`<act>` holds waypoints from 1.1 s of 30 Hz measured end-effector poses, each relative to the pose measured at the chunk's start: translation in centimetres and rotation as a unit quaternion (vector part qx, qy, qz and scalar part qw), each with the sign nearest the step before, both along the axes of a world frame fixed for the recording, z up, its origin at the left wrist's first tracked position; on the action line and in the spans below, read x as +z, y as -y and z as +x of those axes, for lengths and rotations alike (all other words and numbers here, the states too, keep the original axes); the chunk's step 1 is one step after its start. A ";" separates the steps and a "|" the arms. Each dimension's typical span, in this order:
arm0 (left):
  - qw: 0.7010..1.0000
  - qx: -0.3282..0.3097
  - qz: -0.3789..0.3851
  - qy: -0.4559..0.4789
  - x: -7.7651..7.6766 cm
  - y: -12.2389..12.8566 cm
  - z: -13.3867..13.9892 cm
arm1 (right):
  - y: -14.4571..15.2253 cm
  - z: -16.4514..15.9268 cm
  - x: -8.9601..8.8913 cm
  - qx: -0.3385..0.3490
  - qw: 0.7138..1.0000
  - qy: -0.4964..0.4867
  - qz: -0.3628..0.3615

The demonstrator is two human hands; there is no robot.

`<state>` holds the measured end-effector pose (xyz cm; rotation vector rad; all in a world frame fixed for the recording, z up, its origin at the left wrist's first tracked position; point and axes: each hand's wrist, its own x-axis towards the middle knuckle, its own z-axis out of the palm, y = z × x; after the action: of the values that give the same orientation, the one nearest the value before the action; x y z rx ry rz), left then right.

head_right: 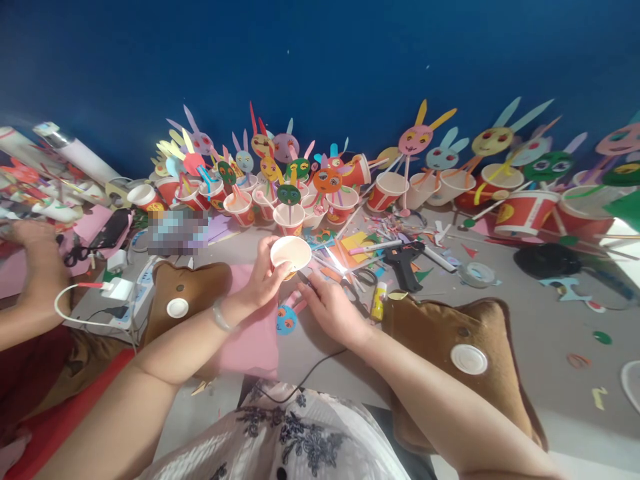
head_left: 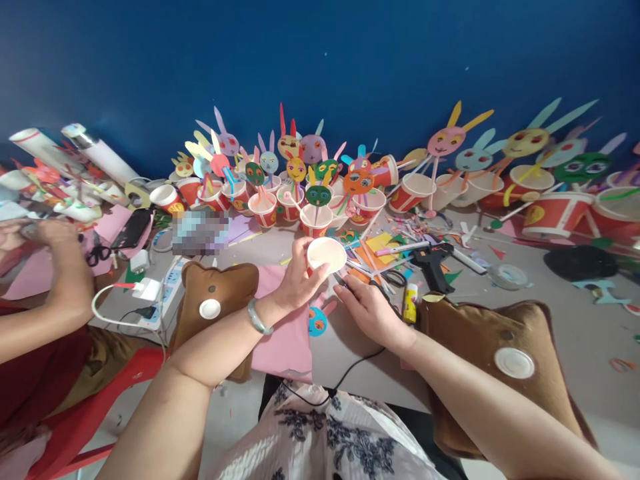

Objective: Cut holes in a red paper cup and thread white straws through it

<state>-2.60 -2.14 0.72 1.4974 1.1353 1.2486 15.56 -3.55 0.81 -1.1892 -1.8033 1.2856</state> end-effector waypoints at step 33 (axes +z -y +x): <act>0.998 0.022 0.054 -0.015 -1.9 -1.0 0.0 | -0.4 0.0 -0.6 -0.006 0.998 -0.050 -0.022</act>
<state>-2.56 -1.18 -1.20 1.5837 1.1423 1.3407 15.59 -3.18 0.17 -1.1377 -1.7012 1.3601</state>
